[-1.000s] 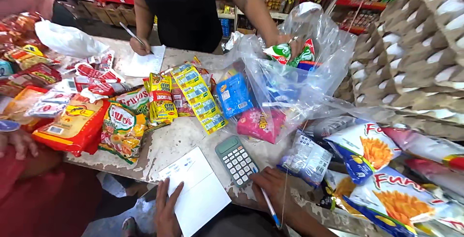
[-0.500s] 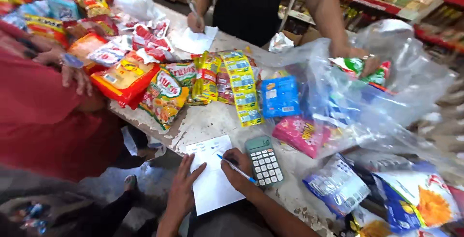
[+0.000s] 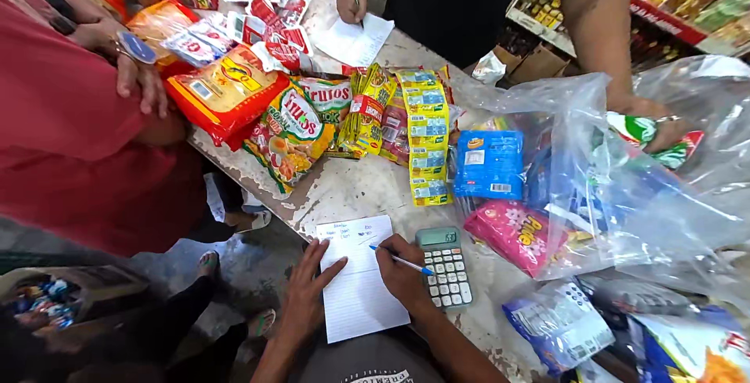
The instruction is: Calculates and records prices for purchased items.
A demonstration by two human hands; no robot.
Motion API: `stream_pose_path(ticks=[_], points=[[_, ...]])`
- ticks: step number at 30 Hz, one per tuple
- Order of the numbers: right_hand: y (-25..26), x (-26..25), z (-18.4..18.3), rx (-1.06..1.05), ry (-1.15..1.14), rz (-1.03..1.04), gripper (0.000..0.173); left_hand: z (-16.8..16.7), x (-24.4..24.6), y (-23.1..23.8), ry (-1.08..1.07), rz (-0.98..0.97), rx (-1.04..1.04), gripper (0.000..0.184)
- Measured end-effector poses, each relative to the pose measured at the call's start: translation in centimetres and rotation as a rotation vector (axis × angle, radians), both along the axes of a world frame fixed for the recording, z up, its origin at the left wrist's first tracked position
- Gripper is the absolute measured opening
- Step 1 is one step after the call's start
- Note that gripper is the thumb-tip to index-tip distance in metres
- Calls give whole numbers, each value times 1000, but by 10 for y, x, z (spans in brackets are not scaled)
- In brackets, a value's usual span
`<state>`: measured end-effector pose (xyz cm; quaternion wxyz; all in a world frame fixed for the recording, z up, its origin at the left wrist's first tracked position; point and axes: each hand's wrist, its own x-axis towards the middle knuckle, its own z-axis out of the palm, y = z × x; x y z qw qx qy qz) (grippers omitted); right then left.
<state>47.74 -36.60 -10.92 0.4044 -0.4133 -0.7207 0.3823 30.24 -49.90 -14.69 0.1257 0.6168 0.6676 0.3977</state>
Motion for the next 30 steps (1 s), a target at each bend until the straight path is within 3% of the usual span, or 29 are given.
stream_pose_path(ticks=[16, 30], points=[[-1, -2, 1, 33, -76, -42, 14, 0, 2, -1, -12, 4, -3, 39], [-2, 0, -1, 20, -8, -56, 12, -1, 2, -2, -28, 11, 1, 39]])
